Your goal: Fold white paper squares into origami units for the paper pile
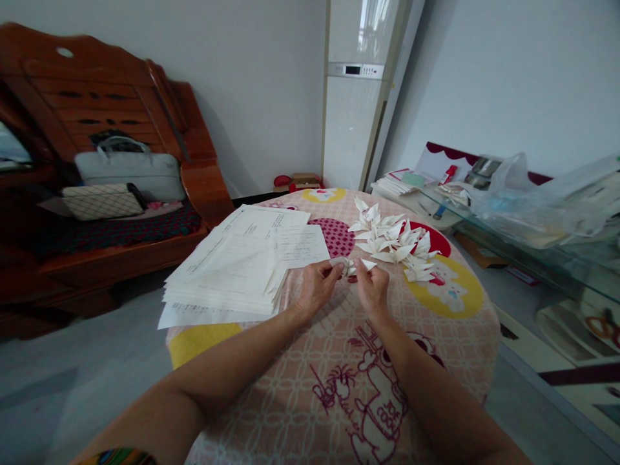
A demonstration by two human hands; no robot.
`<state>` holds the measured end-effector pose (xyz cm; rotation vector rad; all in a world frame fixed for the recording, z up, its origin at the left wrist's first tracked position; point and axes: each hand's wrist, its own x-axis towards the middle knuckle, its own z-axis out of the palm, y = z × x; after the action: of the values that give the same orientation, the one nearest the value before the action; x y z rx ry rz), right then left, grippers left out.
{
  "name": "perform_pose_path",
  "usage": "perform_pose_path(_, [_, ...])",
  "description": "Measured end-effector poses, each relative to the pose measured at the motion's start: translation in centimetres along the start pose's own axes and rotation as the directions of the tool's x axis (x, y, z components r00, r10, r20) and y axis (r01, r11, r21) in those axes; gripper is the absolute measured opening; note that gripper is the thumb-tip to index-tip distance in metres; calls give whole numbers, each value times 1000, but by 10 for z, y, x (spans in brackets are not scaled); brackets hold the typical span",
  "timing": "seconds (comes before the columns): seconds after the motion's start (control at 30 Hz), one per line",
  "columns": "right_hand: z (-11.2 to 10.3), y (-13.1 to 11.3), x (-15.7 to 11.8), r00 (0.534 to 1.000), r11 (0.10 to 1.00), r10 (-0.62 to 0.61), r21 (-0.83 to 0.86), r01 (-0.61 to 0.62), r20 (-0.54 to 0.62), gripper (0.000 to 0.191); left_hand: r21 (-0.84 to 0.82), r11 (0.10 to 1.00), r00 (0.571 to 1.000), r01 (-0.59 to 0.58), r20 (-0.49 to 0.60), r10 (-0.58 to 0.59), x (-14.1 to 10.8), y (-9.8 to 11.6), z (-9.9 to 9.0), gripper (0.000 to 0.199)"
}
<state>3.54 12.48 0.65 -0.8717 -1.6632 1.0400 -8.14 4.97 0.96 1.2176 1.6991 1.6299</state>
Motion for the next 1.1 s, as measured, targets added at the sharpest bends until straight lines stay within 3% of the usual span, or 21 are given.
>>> perform_pose_path(0.1, [2, 7, 1, 1000, 1000, -22, -21, 23, 17, 36, 28, 998, 995, -56, -78, 58, -1, 1, 2, 31])
perform_pose_path(0.3, [2, 12, 2, 990, 978, -141, -156, 139, -7, 34, -102, 995, 997, -18, -76, 11, 2, -2, 3, 32])
perform_pose_path(0.47, [0, 3, -1, 917, 871, -397, -306, 384, 21, 29, -197, 980, 999, 4, -32, -10, 3, 2, 4, 31])
perform_pose_path(0.63, [1, -1, -4, 889, 831, -452, -327, 451, 76, 30, -200, 980, 998, 16, -53, -27, 1, 6, 3, 29])
perform_pose_path(0.77, [2, 0, -3, 923, 892, -383, -246, 379, 30, 28, -166, 986, 997, -6, -78, -7, 0, 5, 3, 30])
perform_pose_path(0.9, [3, 4, 0, 994, 993, -111, -50, 111, -2, 28, -219, 975, 991, 31, -117, -57, 0, 6, 4, 31])
perform_pose_path(0.97, [4, 6, 2, 1000, 998, 5, 61, -5, 9, 28, -281, 958, 990, 48, -117, -84, 1, 7, 5, 31])
perform_pose_path(1.1, [5, 8, 4, 993, 960, 114, 253, -116, 25, 25, -372, 925, 987, 76, -104, -123, 2, 5, 7, 30])
